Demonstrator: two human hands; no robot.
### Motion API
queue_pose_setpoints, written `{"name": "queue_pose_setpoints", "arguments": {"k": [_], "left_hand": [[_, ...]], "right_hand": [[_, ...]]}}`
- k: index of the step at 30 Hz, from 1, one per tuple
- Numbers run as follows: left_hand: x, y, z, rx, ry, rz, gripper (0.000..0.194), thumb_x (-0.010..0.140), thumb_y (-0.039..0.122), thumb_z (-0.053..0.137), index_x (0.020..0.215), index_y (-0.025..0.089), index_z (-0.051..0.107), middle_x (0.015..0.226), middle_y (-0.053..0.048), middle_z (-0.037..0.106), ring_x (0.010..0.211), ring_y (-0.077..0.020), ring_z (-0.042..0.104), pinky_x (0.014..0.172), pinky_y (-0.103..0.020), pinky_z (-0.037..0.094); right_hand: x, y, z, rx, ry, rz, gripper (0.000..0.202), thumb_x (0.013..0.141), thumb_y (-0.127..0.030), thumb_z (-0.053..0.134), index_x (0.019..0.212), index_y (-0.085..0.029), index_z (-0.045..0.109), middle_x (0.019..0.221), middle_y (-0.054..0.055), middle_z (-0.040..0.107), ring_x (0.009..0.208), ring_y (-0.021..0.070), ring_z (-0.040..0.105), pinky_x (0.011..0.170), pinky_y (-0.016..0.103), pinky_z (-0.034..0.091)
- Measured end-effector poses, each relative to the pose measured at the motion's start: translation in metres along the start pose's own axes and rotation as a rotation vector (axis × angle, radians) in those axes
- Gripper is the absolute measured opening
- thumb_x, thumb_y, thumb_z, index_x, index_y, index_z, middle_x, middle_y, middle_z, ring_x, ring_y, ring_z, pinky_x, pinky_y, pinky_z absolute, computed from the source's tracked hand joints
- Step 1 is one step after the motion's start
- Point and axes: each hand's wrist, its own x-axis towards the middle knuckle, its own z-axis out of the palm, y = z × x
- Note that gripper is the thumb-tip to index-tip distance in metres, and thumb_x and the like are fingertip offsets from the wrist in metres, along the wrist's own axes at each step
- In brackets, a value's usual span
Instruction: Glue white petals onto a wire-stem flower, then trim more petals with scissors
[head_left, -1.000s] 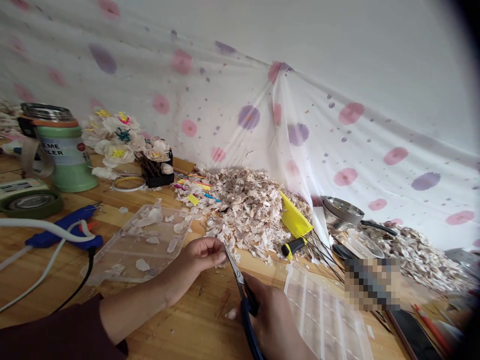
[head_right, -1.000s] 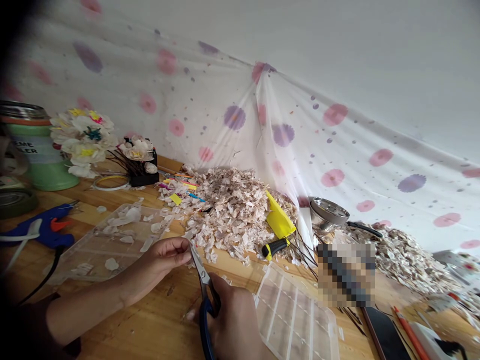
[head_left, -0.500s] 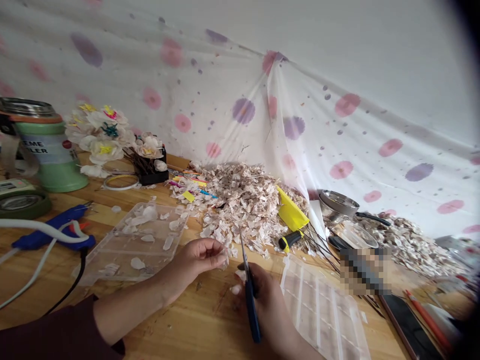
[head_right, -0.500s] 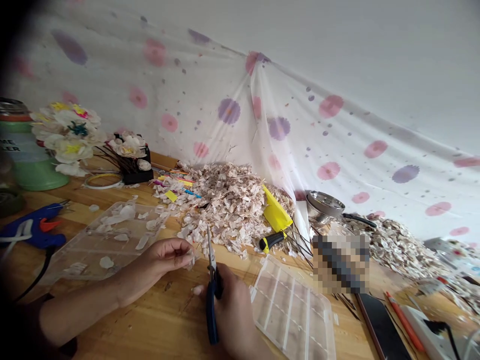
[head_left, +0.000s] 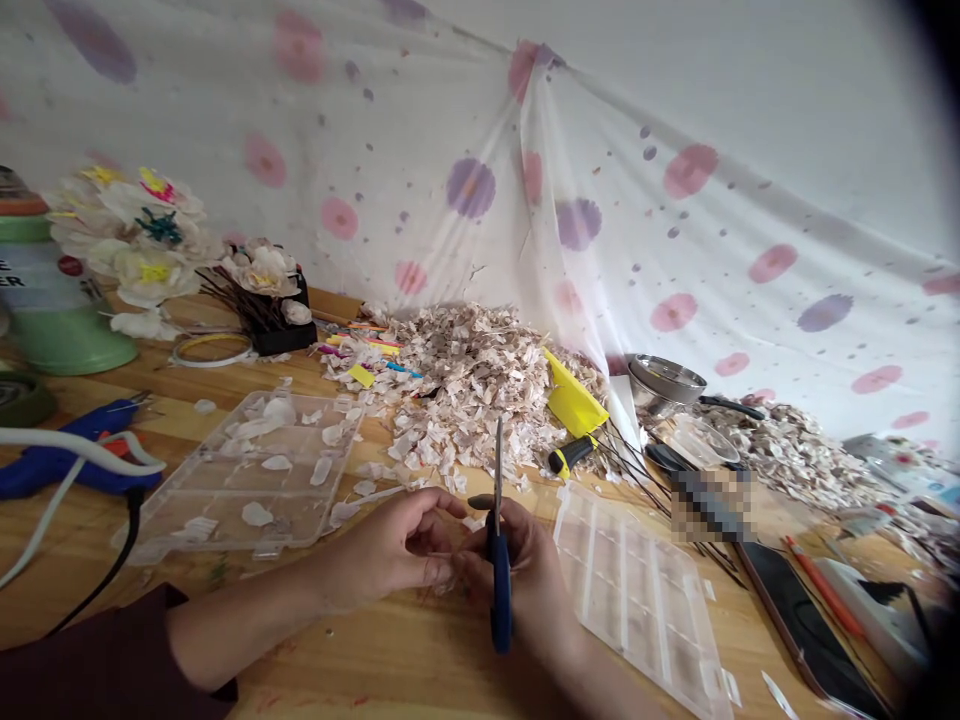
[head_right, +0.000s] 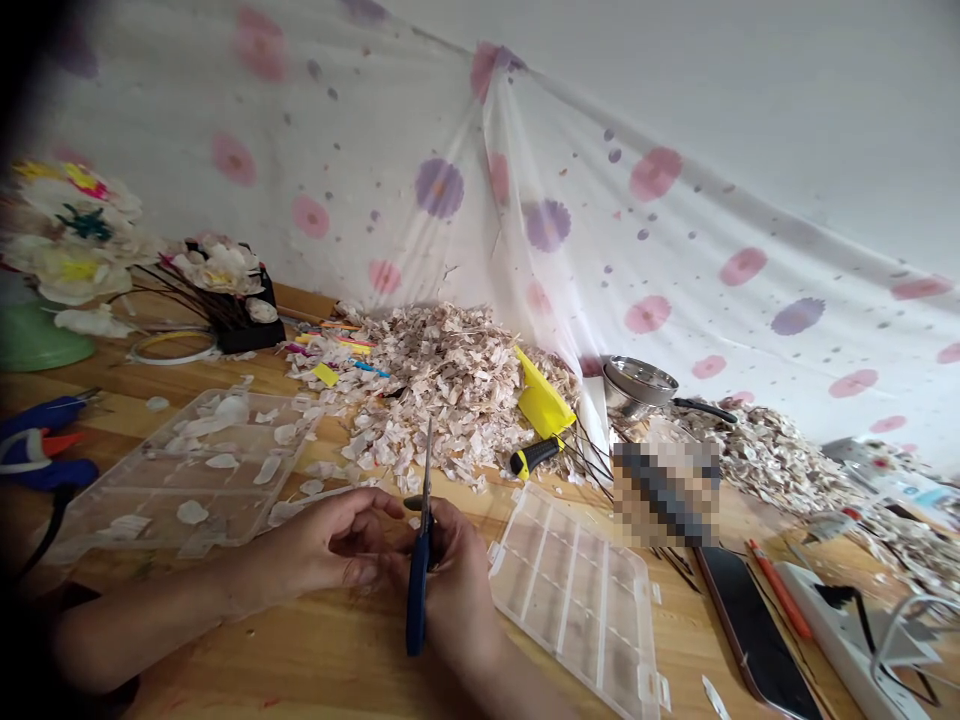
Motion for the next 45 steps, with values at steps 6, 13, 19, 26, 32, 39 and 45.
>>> {"name": "queue_pose_setpoints", "arguments": {"k": [6, 13, 19, 26, 32, 39, 45], "left_hand": [[0.001, 0.007, -0.002, -0.05, 0.066, 0.025, 0.043, 0.072, 0.028, 0.073, 0.109, 0.022, 0.053, 0.073, 0.004, 0.058, 0.069, -0.0144, 0.054, 0.064, -0.028, 0.036], [-0.003, 0.018, 0.0, -0.119, 0.169, -0.024, 0.041, 0.075, 0.031, 0.07, 0.11, 0.021, 0.053, 0.075, 0.005, 0.056, 0.068, -0.0129, 0.05, 0.065, -0.029, 0.035], [-0.001, 0.009, 0.002, -0.147, 0.102, 0.03, 0.048, 0.07, 0.03, 0.076, 0.111, 0.023, 0.053, 0.076, 0.004, 0.058, 0.072, -0.0157, 0.054, 0.067, -0.029, 0.035], [-0.001, 0.016, -0.002, -0.293, 0.257, 0.019, 0.044, 0.071, 0.026, 0.074, 0.111, 0.021, 0.056, 0.073, 0.004, 0.06, 0.072, -0.0152, 0.056, 0.072, -0.03, 0.036], [0.001, 0.022, -0.013, -0.38, 0.318, 0.117, 0.047, 0.072, 0.025, 0.075, 0.114, 0.021, 0.055, 0.076, 0.003, 0.062, 0.073, -0.0152, 0.057, 0.075, -0.031, 0.039], [-0.001, 0.03, -0.015, -0.407, 0.316, 0.196, 0.051, 0.071, 0.028, 0.078, 0.116, 0.02, 0.055, 0.075, 0.001, 0.062, 0.072, -0.0153, 0.055, 0.073, -0.032, 0.041], [-0.002, 0.032, -0.014, -0.416, 0.325, 0.215, 0.054, 0.07, 0.028, 0.079, 0.117, 0.021, 0.055, 0.076, 0.001, 0.062, 0.073, -0.0155, 0.056, 0.072, -0.031, 0.041]], "right_hand": [[0.001, 0.003, -0.002, 0.006, 0.017, 0.004, 0.049, 0.068, -0.032, 0.08, 0.105, -0.019, 0.051, 0.057, -0.006, 0.063, 0.043, 0.0075, 0.047, 0.043, 0.018, 0.038], [0.0, -0.003, 0.004, -0.05, 0.003, 0.037, 0.043, 0.067, -0.03, 0.077, 0.1, -0.017, 0.053, 0.053, -0.009, 0.055, 0.043, 0.0054, 0.037, 0.042, 0.017, 0.028], [-0.001, 0.001, 0.004, 0.005, 0.049, 0.022, 0.05, 0.067, -0.041, 0.079, 0.101, -0.019, 0.05, 0.057, -0.006, 0.058, 0.046, 0.0077, 0.041, 0.044, 0.019, 0.032], [-0.003, 0.002, -0.005, -0.162, -0.005, -0.04, 0.044, 0.071, -0.048, 0.075, 0.095, -0.018, 0.054, 0.059, -0.008, 0.042, 0.05, 0.0085, 0.037, 0.046, 0.021, 0.029], [-0.01, -0.013, -0.01, -0.405, -0.137, -0.098, 0.045, 0.071, -0.054, 0.069, 0.092, -0.017, 0.057, 0.06, -0.007, 0.035, 0.054, 0.0098, 0.03, 0.048, 0.023, 0.022], [-0.008, -0.031, -0.004, -0.775, -0.225, -0.053, 0.051, 0.067, -0.051, 0.066, 0.103, -0.016, 0.059, 0.058, -0.004, 0.046, 0.052, 0.013, 0.038, 0.046, 0.023, 0.023], [-0.009, -0.029, -0.003, -0.823, -0.209, -0.099, 0.057, 0.068, -0.046, 0.066, 0.118, -0.019, 0.061, 0.059, -0.002, 0.054, 0.052, 0.014, 0.042, 0.046, 0.022, 0.027]]}}
